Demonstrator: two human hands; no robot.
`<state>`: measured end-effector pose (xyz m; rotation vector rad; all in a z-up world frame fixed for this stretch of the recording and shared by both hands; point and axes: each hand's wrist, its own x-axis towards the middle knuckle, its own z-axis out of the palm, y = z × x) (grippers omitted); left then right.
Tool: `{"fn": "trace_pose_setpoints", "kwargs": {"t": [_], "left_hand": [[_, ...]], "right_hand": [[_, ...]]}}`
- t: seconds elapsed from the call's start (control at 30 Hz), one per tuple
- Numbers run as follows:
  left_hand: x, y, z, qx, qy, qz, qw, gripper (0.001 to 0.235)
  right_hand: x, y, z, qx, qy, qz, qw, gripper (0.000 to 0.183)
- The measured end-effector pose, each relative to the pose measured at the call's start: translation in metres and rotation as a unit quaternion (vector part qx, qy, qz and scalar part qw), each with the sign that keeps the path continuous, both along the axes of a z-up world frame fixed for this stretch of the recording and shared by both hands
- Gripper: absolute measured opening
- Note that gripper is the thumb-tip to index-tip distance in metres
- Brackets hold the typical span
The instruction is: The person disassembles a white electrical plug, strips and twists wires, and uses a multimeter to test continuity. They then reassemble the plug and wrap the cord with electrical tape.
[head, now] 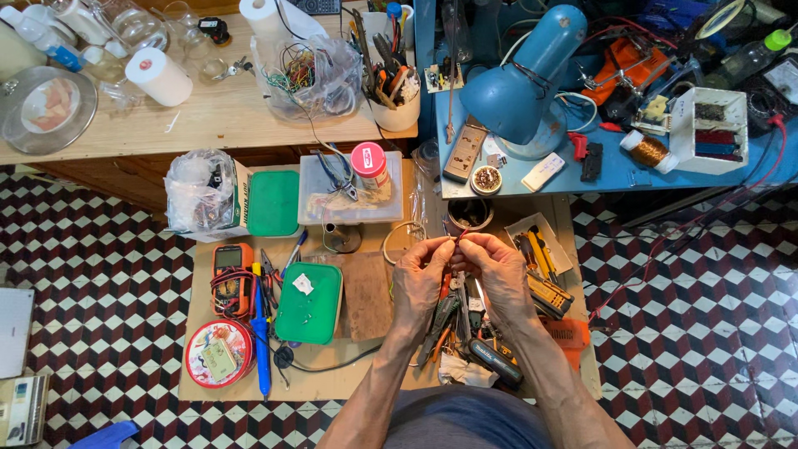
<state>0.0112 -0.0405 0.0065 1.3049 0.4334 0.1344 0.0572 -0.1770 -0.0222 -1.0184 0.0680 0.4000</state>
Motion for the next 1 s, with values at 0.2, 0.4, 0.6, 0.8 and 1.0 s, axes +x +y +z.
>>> {"fn": "trace_pose_setpoints", "kwargs": {"t": [0.2, 0.4, 0.6, 0.8, 1.0], "left_hand": [[0.003, 0.012, -0.021, -0.087, 0.039, -0.034, 0.995, 0.03], [0.0, 0.016, -0.021, -0.061, -0.007, -0.059, 0.996, 0.028], [-0.004, 0.031, -0.007, 0.022, 0.026, -0.072, 0.997, 0.029], [-0.004, 0.042, 0.003, 0.026, 0.01, -0.1, 0.995, 0.028], [-0.012, 0.046, 0.008, 0.16, -0.053, -0.088, 0.982, 0.024]], "right_hand": [[-0.003, 0.003, -0.005, -0.013, 0.038, -0.005, 0.999, 0.015], [-0.012, 0.015, 0.006, -0.019, 0.024, -0.011, 0.999, 0.015], [-0.005, 0.011, 0.033, -0.125, -0.034, 0.068, 0.989, 0.019], [-0.001, 0.007, 0.039, -0.132, -0.096, 0.134, 0.977, 0.025], [-0.007, 0.013, 0.039, -0.199, -0.139, 0.08, 0.967, 0.023]]}}
